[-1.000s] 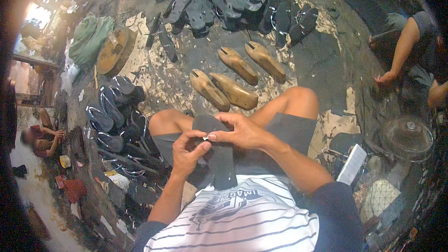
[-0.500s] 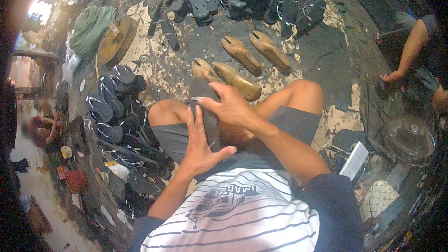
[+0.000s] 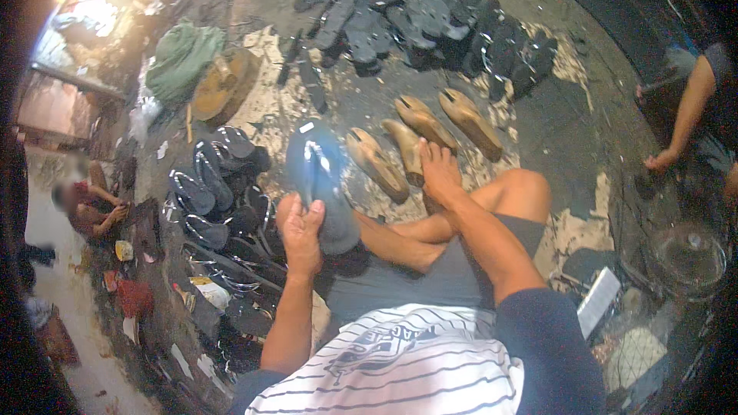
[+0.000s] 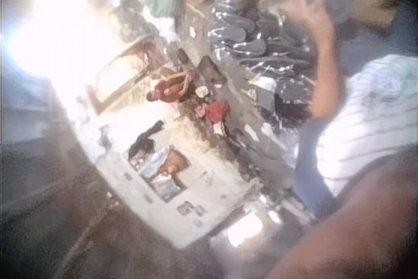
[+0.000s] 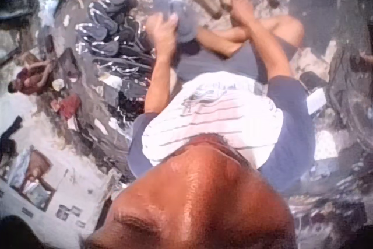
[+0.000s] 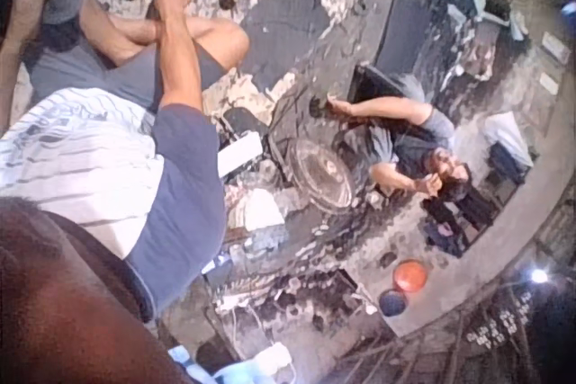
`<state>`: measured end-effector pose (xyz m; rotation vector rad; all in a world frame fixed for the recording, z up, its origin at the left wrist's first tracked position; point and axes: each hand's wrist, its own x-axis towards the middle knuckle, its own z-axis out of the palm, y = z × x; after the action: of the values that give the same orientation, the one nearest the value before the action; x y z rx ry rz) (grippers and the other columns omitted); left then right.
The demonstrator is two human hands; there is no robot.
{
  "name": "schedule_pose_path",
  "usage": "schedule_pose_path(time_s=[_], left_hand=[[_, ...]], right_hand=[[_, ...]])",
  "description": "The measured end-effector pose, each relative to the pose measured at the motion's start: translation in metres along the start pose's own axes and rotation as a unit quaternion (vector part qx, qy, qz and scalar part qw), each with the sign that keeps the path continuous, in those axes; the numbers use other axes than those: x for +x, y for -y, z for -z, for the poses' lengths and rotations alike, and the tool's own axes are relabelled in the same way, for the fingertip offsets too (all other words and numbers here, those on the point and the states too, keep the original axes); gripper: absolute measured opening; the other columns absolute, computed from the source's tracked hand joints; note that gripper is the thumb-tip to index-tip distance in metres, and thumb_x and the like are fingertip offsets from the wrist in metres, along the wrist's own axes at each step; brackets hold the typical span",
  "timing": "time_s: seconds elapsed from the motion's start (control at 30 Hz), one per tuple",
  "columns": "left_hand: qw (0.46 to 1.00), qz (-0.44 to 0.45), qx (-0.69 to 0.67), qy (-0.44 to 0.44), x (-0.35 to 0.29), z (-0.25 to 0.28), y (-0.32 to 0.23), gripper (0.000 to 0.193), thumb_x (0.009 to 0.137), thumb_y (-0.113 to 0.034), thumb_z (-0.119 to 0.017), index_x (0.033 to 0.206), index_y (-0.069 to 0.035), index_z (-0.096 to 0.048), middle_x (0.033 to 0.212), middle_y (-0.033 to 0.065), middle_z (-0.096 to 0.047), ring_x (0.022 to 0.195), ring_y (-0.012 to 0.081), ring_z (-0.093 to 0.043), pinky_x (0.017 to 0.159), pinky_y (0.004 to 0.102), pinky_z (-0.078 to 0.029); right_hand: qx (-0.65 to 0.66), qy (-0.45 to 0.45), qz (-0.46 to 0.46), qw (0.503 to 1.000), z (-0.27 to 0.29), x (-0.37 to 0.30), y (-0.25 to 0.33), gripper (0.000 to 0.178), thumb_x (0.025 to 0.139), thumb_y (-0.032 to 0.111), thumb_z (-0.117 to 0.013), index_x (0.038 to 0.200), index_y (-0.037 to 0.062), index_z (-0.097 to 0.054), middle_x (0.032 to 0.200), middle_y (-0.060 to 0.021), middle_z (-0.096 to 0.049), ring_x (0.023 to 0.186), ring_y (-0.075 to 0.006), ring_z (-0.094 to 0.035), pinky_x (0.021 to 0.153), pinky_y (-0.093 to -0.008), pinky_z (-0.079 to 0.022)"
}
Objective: The person sits on the floor and repeatedly picks up black rubber soles and wooden clogs, then presses the soles onto the clogs to assemble sandals. The person handles the items one at a time, turning them over and pressing the parts together.
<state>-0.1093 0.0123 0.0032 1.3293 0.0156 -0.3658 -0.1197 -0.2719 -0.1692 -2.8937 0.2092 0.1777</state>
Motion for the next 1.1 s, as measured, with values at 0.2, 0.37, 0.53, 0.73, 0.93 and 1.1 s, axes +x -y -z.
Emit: schedule_pose_path(time_s=[0.2,0.37,0.53,0.73,0.93,1.1], left_hand=[[0.954,-0.125,0.259,-0.089,0.03,0.03,0.008,0.051,0.103,-0.026,-0.046,0.137,0.012,-0.048,0.111,0.0153,-0.065,0.094,0.0197,-0.061,0.085,0.0297,-0.048],[0.897,-0.13,0.393,-0.155,0.045,0.019,-0.002,0.052,0.102,-0.025,-0.044,0.138,0.012,-0.046,0.107,0.0274,-0.065,0.097,0.0318,-0.065,0.086,0.036,-0.049],[0.88,-0.214,0.418,-0.077,0.022,-0.017,-0.002,0.056,0.102,-0.024,-0.04,0.142,0.014,-0.038,0.131,0.0309,-0.057,0.122,0.0385,-0.057,0.102,0.0395,-0.042],[0.954,-0.265,0.128,0.048,-0.005,-0.007,0.004,0.069,0.099,-0.035,-0.047,0.149,0.009,-0.029,0.123,0.0177,-0.06,0.103,0.0256,-0.06,0.091,0.034,-0.047],[0.933,-0.106,-0.314,0.139,0.056,-0.032,-0.095,0.065,0.104,-0.058,-0.028,0.15,-0.013,-0.034,0.146,0.0181,-0.045,0.13,0.0335,-0.049,0.105,0.0555,-0.044],[0.941,-0.106,-0.3,0.113,0.044,-0.049,-0.083,0.054,0.106,-0.051,-0.029,0.146,-0.016,-0.038,0.142,0.0164,-0.049,0.128,0.0339,-0.051,0.101,0.0601,-0.047]], right_hand=[[0.616,-0.075,-0.063,0.781,0.074,-0.03,0.037,0.056,0.092,0.029,-0.057,0.134,-0.0073,-0.05,0.118,-0.0178,-0.066,0.108,-0.0272,-0.063,0.095,-0.0352,-0.048],[0.676,-0.071,-0.025,0.733,0.138,-0.127,0.083,0.061,0.093,0.032,-0.06,0.136,-0.009,-0.049,0.121,-0.0185,-0.063,0.113,-0.0228,-0.06,0.098,-0.0342,-0.046],[0.633,-0.12,-0.004,0.765,0.148,-0.139,0.119,0.06,0.094,0.027,-0.062,0.139,-0.0092,-0.046,0.128,-0.0246,-0.059,0.118,-0.0306,-0.058,0.102,-0.0392,-0.044],[0.578,-0.232,0.1,0.776,0.154,-0.127,0.132,0.062,0.092,0.023,-0.063,0.141,-0.0085,-0.043,0.136,-0.027,-0.053,0.121,-0.0363,-0.056,0.103,-0.0421,-0.043],[0.511,-0.273,0.181,0.795,0.161,-0.134,0.137,0.063,0.091,0.028,-0.066,0.14,-0.0061,-0.046,0.137,-0.0243,-0.055,0.122,-0.0366,-0.054,0.103,-0.0434,-0.043],[0.519,-0.327,0.219,0.759,0.152,-0.131,0.145,0.065,0.086,0.022,-0.073,0.139,-0.0037,-0.046,0.136,-0.0244,-0.055,0.12,-0.0372,-0.053,0.103,-0.0457,-0.042]])
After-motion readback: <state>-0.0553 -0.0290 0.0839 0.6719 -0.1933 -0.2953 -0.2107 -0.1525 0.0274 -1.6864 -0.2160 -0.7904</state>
